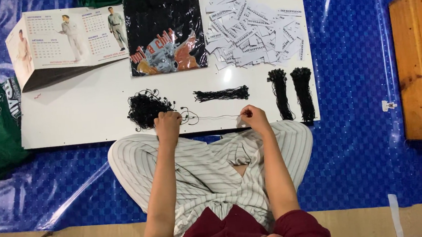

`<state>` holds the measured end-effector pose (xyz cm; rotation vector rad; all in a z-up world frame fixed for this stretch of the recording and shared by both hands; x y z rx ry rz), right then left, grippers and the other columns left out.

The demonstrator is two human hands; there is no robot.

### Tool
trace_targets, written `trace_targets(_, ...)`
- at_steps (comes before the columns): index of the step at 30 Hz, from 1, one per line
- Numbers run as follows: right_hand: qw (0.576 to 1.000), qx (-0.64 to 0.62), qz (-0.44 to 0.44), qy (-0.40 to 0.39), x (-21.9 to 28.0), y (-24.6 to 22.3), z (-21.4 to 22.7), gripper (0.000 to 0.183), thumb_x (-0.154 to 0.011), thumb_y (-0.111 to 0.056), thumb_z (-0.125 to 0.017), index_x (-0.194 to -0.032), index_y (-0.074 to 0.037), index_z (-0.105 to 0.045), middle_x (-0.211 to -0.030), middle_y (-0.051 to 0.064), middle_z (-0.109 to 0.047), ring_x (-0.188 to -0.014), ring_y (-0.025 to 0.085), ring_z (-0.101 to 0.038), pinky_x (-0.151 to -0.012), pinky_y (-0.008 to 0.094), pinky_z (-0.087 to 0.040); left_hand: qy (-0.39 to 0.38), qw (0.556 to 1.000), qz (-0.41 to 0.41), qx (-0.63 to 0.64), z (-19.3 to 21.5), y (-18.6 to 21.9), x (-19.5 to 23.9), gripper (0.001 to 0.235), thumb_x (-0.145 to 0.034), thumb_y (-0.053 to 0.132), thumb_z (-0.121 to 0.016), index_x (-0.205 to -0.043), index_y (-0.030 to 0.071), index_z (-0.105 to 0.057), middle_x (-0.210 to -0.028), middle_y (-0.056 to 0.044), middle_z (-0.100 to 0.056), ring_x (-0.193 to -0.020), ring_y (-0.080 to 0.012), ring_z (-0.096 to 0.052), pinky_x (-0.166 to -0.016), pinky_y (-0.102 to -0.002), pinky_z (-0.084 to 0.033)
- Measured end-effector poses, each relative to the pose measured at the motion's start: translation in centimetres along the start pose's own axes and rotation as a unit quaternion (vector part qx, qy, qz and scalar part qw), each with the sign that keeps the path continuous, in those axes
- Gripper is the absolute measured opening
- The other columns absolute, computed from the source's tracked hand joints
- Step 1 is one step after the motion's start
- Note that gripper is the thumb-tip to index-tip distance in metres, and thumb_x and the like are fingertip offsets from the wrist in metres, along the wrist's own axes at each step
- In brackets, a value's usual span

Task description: Sorting and organizing black strings into neat bundles on a white board

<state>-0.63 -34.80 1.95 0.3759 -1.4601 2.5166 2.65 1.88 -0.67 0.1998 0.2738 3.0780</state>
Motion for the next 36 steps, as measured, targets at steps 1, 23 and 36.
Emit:
trace_targets(1,1.000,0.000,0.000,0.000,0.2,-0.8,-0.7,0.013,-0.087,-0.008,-0.071,-0.100,-0.010,-0.073,-0.089,0.009,-0.072,-0.087,0.023,-0.067,-0.081,0.041,-0.055,0.000,1.000,0.000,0.000,0.0,0.5,0.2,0.006,-0.095,0.041,-0.069,-0.096,0.037,-0.072,-0.098,0.009,-0.069,-0.105,-0.0182,-0.059,-0.082,-0.035,-0.042)
trace_targets(23,0.999,0.041,-0.007,0.020,0.6,-0.4,-0.8,0.018,-0.081,-0.008,-0.072,-0.098,-0.013,-0.073,-0.091,0.009,-0.075,-0.092,0.027,-0.071,-0.084,0.041,-0.057,-0.017,0.998,0.009,0.051,-0.3,-0.6,-0.2,0.013,-0.094,0.039,-0.070,-0.101,0.029,-0.072,-0.094,-0.001,-0.073,-0.101,-0.0255,-0.063,-0.085,-0.040,-0.045)
trace_targets(36,0.980,0.154,0.111,0.050,1.0,-4.5,-5.0,0.014,-0.088,-0.017,-0.076,-0.101,-0.013,-0.071,-0.098,0.008,-0.059,-0.101,0.032,-0.066,-0.087,0.041,-0.057,0.043,0.994,-0.067,0.071,1.2,2.9,0.6,0.019,-0.092,0.038,-0.074,-0.108,0.029,-0.072,-0.101,-0.001,-0.072,-0.104,-0.0242,-0.063,-0.087,-0.038,-0.047)
Point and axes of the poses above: each hand's wrist, its own x-axis away from the middle knuckle, its own z-axis out of the back of the hand, y = z × x, the point moved 4 cm from there along -x, towards the middle knuckle
